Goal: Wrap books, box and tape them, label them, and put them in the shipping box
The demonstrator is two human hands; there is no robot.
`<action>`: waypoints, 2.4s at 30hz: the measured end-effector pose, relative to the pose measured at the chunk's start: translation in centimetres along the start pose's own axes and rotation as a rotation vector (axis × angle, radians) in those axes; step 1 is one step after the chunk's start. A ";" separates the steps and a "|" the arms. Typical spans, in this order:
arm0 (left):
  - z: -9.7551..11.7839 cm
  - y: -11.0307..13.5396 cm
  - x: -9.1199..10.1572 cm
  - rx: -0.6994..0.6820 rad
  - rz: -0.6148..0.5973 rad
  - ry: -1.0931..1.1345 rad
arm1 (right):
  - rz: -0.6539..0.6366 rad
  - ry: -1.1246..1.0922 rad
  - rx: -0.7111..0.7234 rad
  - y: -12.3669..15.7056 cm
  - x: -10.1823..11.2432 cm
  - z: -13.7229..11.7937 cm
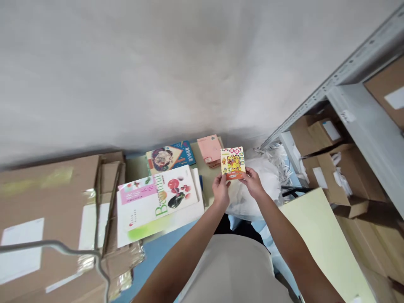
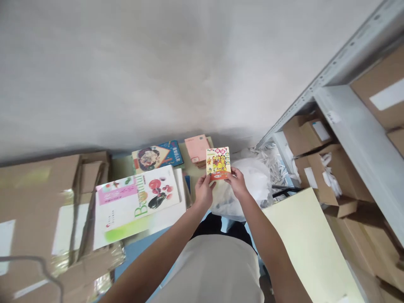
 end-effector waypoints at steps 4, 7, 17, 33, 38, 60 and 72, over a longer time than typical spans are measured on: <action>-0.9 3.7 -1.4 0.017 -0.233 -0.064 | 0.051 -0.131 0.046 6.1 5.1 -0.4; -2.7 7.2 -3.3 0.030 -0.419 -0.166 | 0.114 -0.205 0.069 10.9 9.6 0.5; -14.3 21.9 -8.1 0.189 -0.934 -0.648 | 0.385 -0.451 0.146 29.4 24.6 8.9; -23.2 30.7 -10.3 0.258 -1.258 -0.903 | 0.800 -0.536 0.231 37.1 34.9 11.8; -22.0 30.1 -12.2 0.222 -1.381 -0.916 | 0.937 -0.496 0.238 36.6 35.4 11.5; -20.1 26.1 -15.2 0.760 -1.275 -0.875 | 0.741 0.116 0.542 35.3 38.0 6.7; -19.6 26.2 -17.3 0.472 -1.481 -0.810 | 0.659 -0.088 0.354 34.0 39.0 4.0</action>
Point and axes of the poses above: each hand's wrist, its own y-axis away from the middle knuckle, its own x-axis out of the back of the hand, z = x × y, the point moved 2 cm from there along -y, towards the middle knuckle, and after that the axes turned 5 degrees about y, right-handed, at the moved point
